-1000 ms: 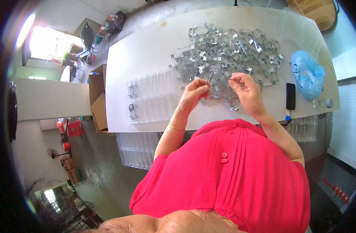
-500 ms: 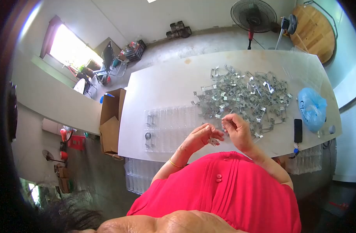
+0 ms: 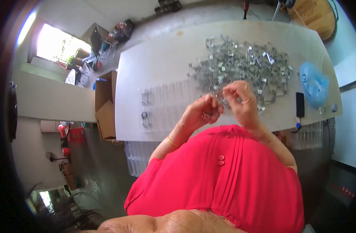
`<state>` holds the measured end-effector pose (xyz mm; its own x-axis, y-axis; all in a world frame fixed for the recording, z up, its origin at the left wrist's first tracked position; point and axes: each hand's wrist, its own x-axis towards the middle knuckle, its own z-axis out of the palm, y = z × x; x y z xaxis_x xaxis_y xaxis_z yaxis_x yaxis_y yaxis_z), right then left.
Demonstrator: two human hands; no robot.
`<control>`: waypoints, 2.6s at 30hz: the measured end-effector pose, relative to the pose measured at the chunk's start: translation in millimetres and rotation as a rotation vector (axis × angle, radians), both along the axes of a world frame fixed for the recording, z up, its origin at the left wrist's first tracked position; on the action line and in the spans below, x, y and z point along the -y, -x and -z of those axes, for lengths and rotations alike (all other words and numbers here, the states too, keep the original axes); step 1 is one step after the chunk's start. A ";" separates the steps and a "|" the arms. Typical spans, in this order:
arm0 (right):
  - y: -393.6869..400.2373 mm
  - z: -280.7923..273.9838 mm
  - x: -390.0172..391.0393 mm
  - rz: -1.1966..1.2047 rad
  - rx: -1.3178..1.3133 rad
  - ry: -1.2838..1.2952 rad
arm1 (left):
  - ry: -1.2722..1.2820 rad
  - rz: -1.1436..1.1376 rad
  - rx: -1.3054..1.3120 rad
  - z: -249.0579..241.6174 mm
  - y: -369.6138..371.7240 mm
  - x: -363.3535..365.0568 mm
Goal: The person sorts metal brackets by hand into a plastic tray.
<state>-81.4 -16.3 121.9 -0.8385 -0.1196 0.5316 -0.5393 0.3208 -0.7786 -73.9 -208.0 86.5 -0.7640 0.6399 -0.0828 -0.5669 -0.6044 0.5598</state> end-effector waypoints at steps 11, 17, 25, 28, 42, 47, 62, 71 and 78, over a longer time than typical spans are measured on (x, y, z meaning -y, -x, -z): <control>-3.1 -17.4 -49.2 -0.146 0.466 0.072 | 0.019 -0.129 0.048 -8.5 -3.3 -43.3; 3.9 -22.7 -79.7 -0.207 0.515 0.045 | 0.118 -0.204 0.050 -10.5 -3.0 -74.8; 14.6 -26.4 -110.8 -0.250 0.524 -0.046 | 0.519 -0.293 -0.126 -13.5 -9.1 -105.1; 15.4 -25.6 -113.9 -0.266 0.569 -0.049 | 0.665 -0.305 -0.227 -14.0 -12.1 -105.7; 6.1 -17.3 -73.4 -0.466 0.871 -0.001 | 1.125 -0.472 -0.825 -6.2 -35.2 -68.9; 6.3 7.5 -52.8 -0.501 0.889 0.150 | 1.233 -0.367 -0.892 -20.2 -43.4 -37.4; -13.6 -18.3 -4.1 -0.220 0.762 0.419 | 0.316 -0.234 -0.018 -34.6 -38.3 26.8; -33.0 -29.2 -1.5 -0.212 0.743 0.218 | -0.029 -0.154 0.032 -20.8 -28.3 17.7; -23.4 -23.2 -24.7 -0.289 0.716 0.159 | 0.201 -0.204 -0.065 -22.9 -29.5 -7.0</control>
<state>-58.0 8.4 145.1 -0.9306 -0.3529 -0.0970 0.0654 0.1005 -0.9928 -44.4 -201.0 109.5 -0.8828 0.4485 -0.1395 -0.4046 -0.5751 0.7111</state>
